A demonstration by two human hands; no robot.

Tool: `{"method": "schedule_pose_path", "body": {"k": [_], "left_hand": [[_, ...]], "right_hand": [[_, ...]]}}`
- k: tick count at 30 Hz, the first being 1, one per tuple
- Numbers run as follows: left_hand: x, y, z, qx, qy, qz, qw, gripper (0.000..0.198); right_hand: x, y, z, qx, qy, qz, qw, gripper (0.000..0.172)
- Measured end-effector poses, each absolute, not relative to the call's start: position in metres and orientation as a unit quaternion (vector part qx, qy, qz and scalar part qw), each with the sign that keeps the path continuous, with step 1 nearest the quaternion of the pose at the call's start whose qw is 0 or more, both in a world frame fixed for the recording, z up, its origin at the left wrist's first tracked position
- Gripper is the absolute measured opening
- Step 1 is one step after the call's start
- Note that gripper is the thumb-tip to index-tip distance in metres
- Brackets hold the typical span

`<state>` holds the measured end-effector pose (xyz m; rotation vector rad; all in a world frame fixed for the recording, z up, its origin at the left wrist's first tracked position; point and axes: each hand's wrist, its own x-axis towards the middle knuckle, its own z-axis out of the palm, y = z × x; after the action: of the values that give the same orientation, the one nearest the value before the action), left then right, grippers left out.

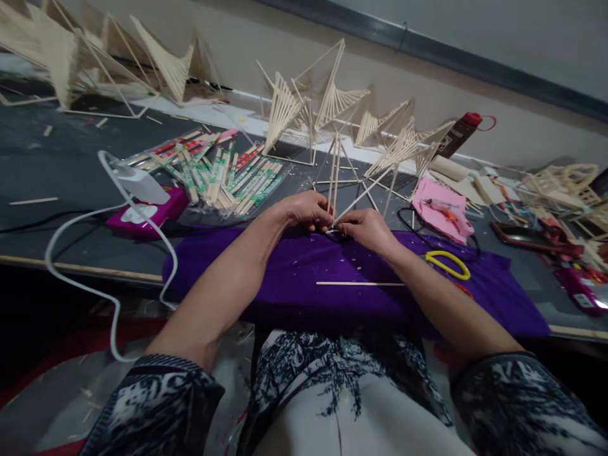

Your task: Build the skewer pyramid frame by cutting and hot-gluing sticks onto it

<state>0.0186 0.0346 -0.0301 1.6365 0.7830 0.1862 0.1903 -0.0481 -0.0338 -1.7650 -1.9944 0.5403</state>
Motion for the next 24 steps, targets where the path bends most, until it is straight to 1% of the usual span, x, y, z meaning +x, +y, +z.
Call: {"method": "schedule_pose_path", "body": {"k": [2, 8, 12, 14, 19, 21, 24], "left_hand": [[0.019, 0.034, -0.03, 0.709, 0.343, 0.086, 0.61, 0.013], [0.02, 0.035, -0.032, 0.711, 0.345, 0.098, 0.604, 0.013], [0.019, 0.036, -0.031, 0.71, 0.34, 0.103, 0.609, 0.012], [0.019, 0.036, -0.031, 0.706, 0.345, 0.102, 0.61, 0.012], [0.019, 0.035, -0.031, 0.7, 0.352, 0.103, 0.613, 0.013], [0.02, 0.034, -0.03, 0.697, 0.356, 0.105, 0.613, 0.012], [0.02, 0.032, -0.029, 0.692, 0.361, 0.107, 0.616, 0.012]], "right_hand": [[0.189, -0.047, -0.036, -0.636, -0.729, 0.159, 0.2, 0.021], [0.189, -0.046, -0.041, -0.648, -0.727, 0.118, 0.193, 0.021], [0.195, -0.039, -0.047, -0.615, -0.751, 0.109, 0.216, 0.02], [0.198, -0.035, -0.051, -0.593, -0.75, 0.151, 0.248, 0.021], [0.204, -0.023, -0.058, -0.568, -0.67, 0.344, 0.332, 0.029], [0.204, -0.021, -0.057, -0.561, -0.649, 0.387, 0.339, 0.029], [0.204, -0.02, -0.053, -0.545, -0.663, 0.398, 0.324, 0.026]]}}
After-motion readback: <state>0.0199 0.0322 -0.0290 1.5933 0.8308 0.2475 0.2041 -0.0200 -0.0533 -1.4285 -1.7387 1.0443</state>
